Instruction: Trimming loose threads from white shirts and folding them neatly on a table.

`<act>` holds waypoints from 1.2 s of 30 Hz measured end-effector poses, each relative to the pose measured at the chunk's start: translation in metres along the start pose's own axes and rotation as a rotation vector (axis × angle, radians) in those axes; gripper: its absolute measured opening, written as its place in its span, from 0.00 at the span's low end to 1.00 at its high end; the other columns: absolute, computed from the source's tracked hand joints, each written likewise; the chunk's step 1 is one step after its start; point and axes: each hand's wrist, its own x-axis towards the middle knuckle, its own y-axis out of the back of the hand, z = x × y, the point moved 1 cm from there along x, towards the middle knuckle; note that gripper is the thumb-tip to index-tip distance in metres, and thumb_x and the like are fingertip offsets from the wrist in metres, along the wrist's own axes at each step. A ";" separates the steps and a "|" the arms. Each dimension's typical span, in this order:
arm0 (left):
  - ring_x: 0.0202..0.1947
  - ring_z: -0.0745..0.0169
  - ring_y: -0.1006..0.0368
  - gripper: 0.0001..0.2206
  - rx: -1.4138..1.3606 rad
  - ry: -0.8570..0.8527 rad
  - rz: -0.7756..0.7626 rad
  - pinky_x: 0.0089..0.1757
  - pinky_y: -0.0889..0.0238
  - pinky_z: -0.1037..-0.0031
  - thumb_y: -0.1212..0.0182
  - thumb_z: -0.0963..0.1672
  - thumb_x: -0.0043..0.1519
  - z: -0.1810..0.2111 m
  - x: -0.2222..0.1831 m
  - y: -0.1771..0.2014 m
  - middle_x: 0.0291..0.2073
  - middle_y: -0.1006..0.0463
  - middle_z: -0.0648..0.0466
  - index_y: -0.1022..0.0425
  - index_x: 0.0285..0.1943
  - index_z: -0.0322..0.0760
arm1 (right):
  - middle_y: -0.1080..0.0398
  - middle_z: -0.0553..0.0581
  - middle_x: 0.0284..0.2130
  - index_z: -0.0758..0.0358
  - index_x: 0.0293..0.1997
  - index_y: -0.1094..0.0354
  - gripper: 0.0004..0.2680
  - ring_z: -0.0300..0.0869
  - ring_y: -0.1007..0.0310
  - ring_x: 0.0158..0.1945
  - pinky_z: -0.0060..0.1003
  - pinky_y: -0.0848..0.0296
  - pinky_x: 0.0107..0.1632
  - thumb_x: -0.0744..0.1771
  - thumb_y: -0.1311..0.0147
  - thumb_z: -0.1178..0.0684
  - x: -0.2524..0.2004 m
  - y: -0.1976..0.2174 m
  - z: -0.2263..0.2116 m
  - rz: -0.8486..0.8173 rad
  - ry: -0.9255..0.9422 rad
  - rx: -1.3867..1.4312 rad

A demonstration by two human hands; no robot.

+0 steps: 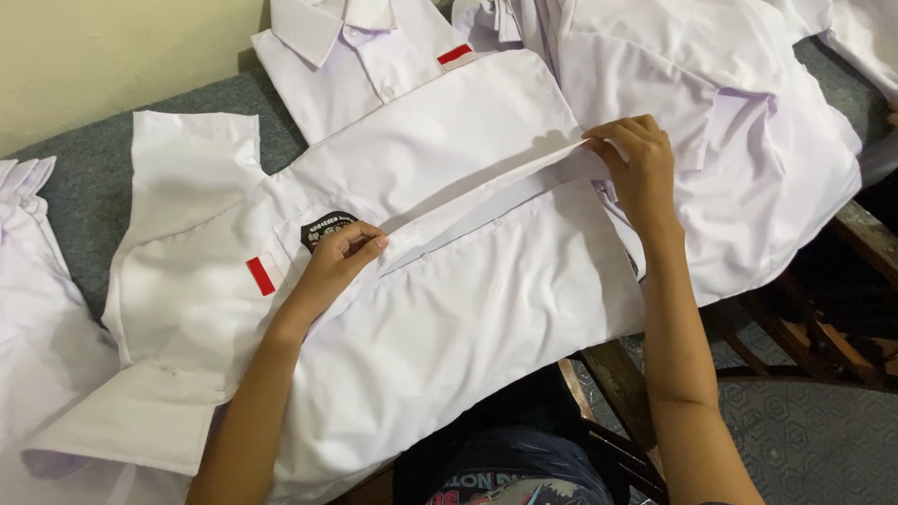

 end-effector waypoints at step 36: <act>0.58 0.45 0.33 0.15 1.096 -0.019 0.155 0.50 0.32 0.47 0.59 0.50 0.72 0.054 0.130 0.054 0.51 0.33 0.51 0.36 0.62 0.43 | 0.23 0.65 0.40 0.66 0.45 0.24 0.06 0.60 0.24 0.50 0.52 0.29 0.55 0.68 0.47 0.64 0.148 -0.059 -0.081 -0.345 0.225 0.360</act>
